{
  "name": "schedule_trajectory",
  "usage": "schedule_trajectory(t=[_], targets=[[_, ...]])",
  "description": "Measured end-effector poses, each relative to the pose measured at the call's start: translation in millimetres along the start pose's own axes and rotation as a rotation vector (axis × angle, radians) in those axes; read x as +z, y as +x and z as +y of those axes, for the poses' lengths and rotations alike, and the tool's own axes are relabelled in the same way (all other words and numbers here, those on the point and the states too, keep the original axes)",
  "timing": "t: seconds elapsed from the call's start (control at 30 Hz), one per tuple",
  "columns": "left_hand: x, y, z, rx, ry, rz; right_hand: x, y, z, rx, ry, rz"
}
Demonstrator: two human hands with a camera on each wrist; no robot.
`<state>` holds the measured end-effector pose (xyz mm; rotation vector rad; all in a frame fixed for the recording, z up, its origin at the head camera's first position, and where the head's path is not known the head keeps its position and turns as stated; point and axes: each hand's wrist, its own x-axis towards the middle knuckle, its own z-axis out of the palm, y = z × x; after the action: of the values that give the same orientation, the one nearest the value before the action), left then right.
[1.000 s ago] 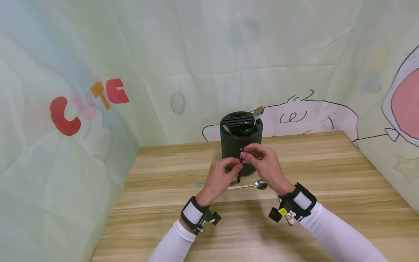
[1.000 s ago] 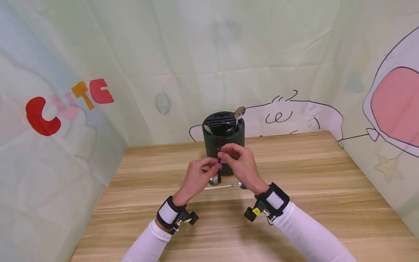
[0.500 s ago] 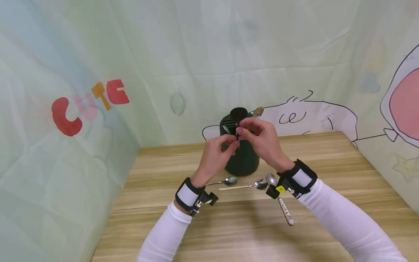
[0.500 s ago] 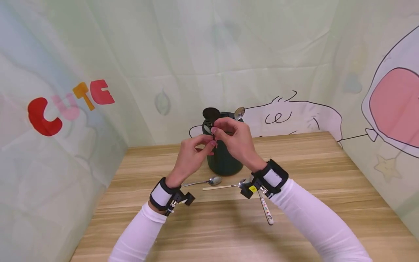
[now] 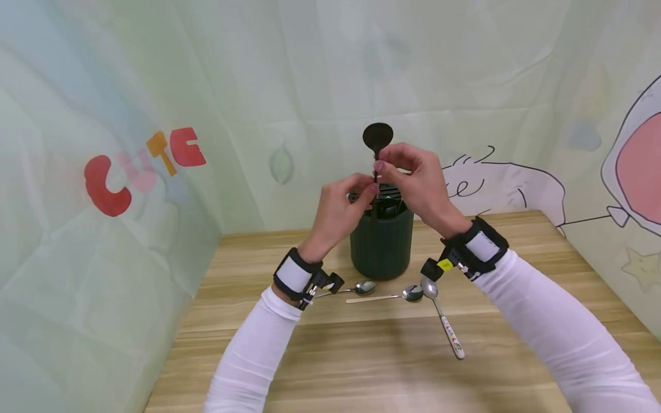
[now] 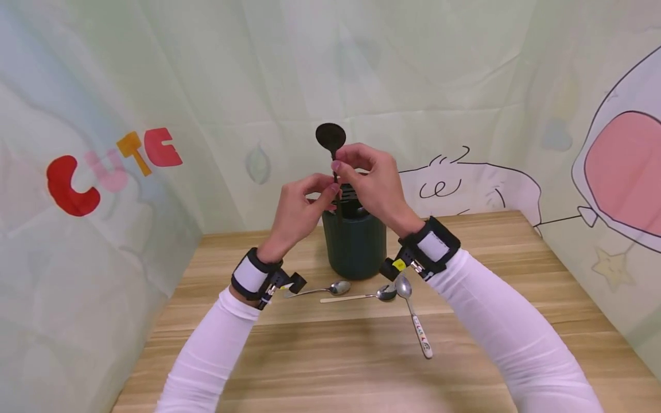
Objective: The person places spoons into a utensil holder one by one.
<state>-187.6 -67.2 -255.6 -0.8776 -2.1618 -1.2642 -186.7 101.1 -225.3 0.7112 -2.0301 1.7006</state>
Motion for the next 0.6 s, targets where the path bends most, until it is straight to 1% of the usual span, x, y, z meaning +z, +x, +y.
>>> schedule_trajectory(t=[0.1,0.23,0.4,0.6], targets=[[-1.7,8.3,0.2,-0.004,-0.008,0.006,-1,8.0,-1,-0.007,-0.008,0.004],[-1.2,18.1,-4.8,-0.034,0.008,0.012,-1,17.1,2,-0.007,-0.036,0.001],[2.9,27.7,-17.9,-0.062,0.045,0.008,-2,25.7,13,0.015,-0.061,-0.007],[8.6,30.3,-36.1,-0.094,0.068,-0.003,-1,29.3,31,0.073,-0.073,-0.023]])
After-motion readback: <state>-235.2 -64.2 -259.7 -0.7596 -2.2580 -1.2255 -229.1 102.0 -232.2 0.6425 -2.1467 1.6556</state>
